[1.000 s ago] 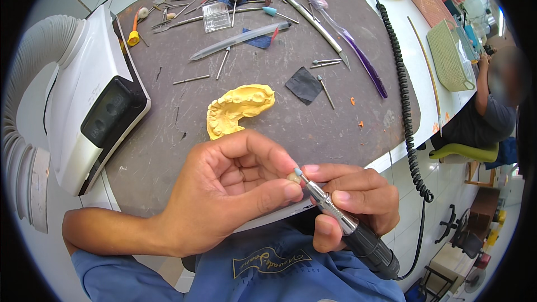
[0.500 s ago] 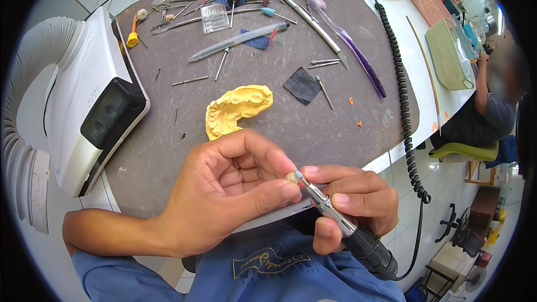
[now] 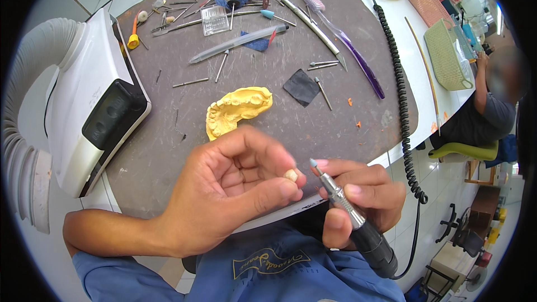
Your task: The person refines a small, tooth-shaped object using a rotary tool and a sanding pad. They repeatedly switch between grinding the object with the rotary tool and smoothing it with the sanding pad, frequently checking the fit against a yellow dental mold.
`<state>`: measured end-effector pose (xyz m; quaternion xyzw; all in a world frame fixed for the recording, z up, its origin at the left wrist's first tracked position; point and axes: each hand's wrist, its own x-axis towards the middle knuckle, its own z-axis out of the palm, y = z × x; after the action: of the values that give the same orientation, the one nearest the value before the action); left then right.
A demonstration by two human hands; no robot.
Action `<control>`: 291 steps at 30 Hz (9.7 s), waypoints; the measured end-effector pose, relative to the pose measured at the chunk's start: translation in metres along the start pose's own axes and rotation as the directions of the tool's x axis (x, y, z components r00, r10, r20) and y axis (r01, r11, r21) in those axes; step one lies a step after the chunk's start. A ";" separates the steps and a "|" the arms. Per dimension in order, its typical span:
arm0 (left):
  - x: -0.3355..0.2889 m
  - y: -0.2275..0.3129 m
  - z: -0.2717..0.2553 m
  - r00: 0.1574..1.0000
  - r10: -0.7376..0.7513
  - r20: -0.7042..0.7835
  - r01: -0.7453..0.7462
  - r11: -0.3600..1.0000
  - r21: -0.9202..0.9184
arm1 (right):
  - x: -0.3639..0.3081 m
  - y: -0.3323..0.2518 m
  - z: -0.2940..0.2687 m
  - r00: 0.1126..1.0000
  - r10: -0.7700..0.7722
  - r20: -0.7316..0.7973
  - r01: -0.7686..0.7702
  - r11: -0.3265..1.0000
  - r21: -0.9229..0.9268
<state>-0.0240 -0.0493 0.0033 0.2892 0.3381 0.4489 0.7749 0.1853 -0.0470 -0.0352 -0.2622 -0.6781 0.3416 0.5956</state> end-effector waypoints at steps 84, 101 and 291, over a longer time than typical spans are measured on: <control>0.006 0.029 -0.006 0.893 0.448 0.036 -0.411 0.781 0.471 | 0.117 0.008 -0.107 0.796 0.585 -0.158 -0.605 0.760 -0.238; 0.020 0.044 -0.028 0.917 0.377 -0.131 -0.261 0.815 0.517 | 0.139 0.038 -0.090 0.903 0.426 0.063 -0.026 0.201 -0.979; 0.017 0.041 -0.030 0.870 0.360 0.337 -0.348 -0.036 0.937 | 0.128 0.032 -0.028 0.709 0.188 0.680 0.414 0.669 -0.617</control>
<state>-0.0617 -0.0120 0.0117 0.8066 0.4667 0.2826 0.2275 0.1920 0.0752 0.0226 -0.2828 -0.9431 0.0705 0.1598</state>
